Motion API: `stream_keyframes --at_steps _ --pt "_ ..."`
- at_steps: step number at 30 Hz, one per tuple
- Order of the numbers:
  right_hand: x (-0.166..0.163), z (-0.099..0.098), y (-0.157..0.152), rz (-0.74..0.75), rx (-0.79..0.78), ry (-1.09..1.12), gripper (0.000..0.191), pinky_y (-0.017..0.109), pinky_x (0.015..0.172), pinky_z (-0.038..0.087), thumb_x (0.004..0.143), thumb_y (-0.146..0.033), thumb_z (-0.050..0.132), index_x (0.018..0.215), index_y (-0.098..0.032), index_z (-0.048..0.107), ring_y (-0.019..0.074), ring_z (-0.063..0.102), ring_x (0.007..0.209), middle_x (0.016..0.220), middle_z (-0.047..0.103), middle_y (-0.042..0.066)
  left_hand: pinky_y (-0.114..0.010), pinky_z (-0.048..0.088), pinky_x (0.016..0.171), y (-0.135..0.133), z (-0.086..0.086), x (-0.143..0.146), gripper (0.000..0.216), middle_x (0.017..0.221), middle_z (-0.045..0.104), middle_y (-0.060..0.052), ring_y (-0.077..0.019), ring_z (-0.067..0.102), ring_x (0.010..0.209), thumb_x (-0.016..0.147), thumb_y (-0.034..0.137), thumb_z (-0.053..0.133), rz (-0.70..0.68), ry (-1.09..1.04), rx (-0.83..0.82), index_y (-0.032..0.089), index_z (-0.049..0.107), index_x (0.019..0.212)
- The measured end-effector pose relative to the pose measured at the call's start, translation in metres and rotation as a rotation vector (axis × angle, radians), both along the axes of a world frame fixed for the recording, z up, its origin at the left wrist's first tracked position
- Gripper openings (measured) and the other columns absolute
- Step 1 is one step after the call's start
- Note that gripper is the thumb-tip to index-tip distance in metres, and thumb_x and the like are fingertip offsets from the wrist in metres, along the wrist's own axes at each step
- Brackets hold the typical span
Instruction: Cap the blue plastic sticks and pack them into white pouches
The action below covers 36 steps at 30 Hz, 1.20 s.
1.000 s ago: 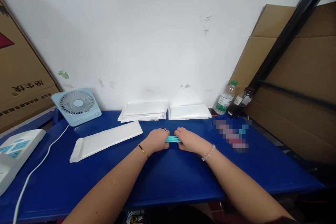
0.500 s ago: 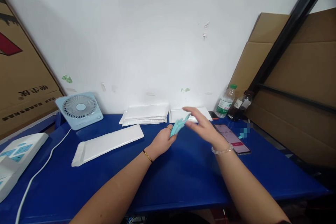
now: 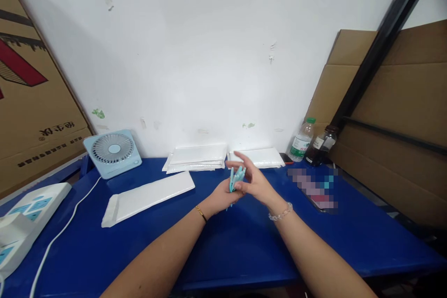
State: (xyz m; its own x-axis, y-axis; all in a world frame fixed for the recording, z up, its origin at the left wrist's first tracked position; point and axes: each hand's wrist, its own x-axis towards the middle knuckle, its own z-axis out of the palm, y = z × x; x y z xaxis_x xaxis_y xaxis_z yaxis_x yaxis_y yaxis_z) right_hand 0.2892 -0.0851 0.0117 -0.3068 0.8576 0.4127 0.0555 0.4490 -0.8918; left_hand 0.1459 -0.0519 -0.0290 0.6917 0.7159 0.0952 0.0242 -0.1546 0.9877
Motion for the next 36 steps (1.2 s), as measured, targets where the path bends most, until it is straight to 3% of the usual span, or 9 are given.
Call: stream_keyframes --at_steps 5,9,12,16,19,22,27,32,36 --pt "-0.007 -0.013 -0.005 0.283 -0.325 -0.035 0.038 0.041 0.088 0.049 0.070 -0.043 0.072 0.099 -0.018 0.068 0.0274 0.057 0.110 0.118 0.062 0.011 -0.024 0.041 0.049 -0.008 0.003 -0.004 0.038 0.058 0.052 0.003 -0.0108 0.051 0.052 0.058 0.042 0.077 -0.293 0.236 -0.208 0.015 0.054 0.072" --pt "-0.008 -0.005 -0.007 0.152 -0.284 0.227 0.028 0.038 0.083 0.049 0.076 -0.046 0.066 0.073 -0.017 0.064 0.0260 0.060 0.105 0.095 0.068 0.008 -0.033 0.050 0.076 0.000 0.019 -0.022 0.045 0.093 0.066 -0.008 -0.0218 0.063 0.087 0.061 0.045 0.075 -0.291 0.272 0.156 0.016 0.064 0.094" --pt "0.004 -0.003 0.004 -0.010 -0.262 0.463 0.026 0.037 0.075 0.050 0.079 -0.045 0.063 0.077 -0.020 0.057 0.0196 0.064 0.075 0.064 0.062 0.000 -0.040 0.041 0.096 0.025 0.034 -0.065 0.074 0.120 0.060 -0.012 -0.0305 0.055 0.111 0.048 0.045 0.080 0.091 0.538 0.517 0.019 0.059 0.114" --pt "0.022 -0.020 0.027 -0.184 -0.207 0.497 0.025 0.026 0.056 0.044 0.078 -0.043 0.065 0.085 -0.021 0.054 0.0084 0.039 0.042 0.045 0.036 -0.011 -0.039 0.038 0.098 0.068 0.034 -0.144 0.081 0.132 0.051 -0.020 -0.0357 0.047 0.121 0.045 0.041 0.078 0.557 0.980 0.447 0.014 0.056 0.118" --pt "0.023 -0.039 0.038 -0.278 -0.192 0.319 0.031 0.024 0.049 0.037 0.073 -0.044 0.068 0.084 -0.019 0.056 0.0090 0.039 0.044 0.048 0.042 -0.008 -0.040 0.041 0.092 0.085 0.027 -0.185 0.084 0.130 0.052 -0.021 -0.0389 0.050 0.117 0.034 0.038 0.079 0.627 1.180 0.282 0.014 0.059 0.112" --pt "0.019 -0.048 0.040 -0.263 -0.259 0.232 0.033 0.024 0.046 0.034 0.072 -0.047 0.068 0.082 -0.018 0.056 0.0096 0.037 0.044 0.048 0.041 -0.008 -0.037 0.044 0.085 0.085 0.026 -0.197 0.066 0.115 0.062 -0.015 -0.0350 0.057 0.105 0.037 0.037 0.078 0.577 1.169 0.216 0.016 0.063 0.097" --pt "0.017 -0.039 0.035 -0.203 -0.317 0.361 0.033 0.022 0.039 0.021 0.074 -0.048 0.066 0.086 -0.021 0.053 0.0066 0.022 0.040 0.046 0.027 -0.011 -0.031 0.047 0.075 0.065 0.046 -0.171 0.037 0.083 0.067 -0.002 -0.0241 0.062 0.084 0.058 0.048 0.069 0.459 0.714 0.175 0.018 0.061 0.077" --pt "0.013 -0.026 0.024 -0.159 -0.340 0.367 0.034 0.022 0.038 0.015 0.074 -0.046 0.068 0.090 -0.019 0.056 0.0051 0.019 0.038 0.045 0.025 -0.011 -0.032 0.053 0.077 0.050 0.051 -0.090 0.037 0.099 0.067 -0.007 -0.0186 0.065 0.086 0.076 0.033 0.065 0.787 -0.376 -0.076 0.017 0.053 0.108" --pt "0.006 -0.026 0.022 -0.172 -0.337 0.298 0.040 0.022 0.037 0.016 0.068 -0.043 0.073 0.094 -0.018 0.057 0.0055 0.023 0.038 0.047 0.031 -0.010 -0.031 0.052 0.091 0.049 0.030 -0.048 0.023 0.114 0.064 -0.009 -0.0176 0.062 0.103 0.082 0.017 0.059 0.817 -0.694 -0.237 0.017 0.057 0.106"
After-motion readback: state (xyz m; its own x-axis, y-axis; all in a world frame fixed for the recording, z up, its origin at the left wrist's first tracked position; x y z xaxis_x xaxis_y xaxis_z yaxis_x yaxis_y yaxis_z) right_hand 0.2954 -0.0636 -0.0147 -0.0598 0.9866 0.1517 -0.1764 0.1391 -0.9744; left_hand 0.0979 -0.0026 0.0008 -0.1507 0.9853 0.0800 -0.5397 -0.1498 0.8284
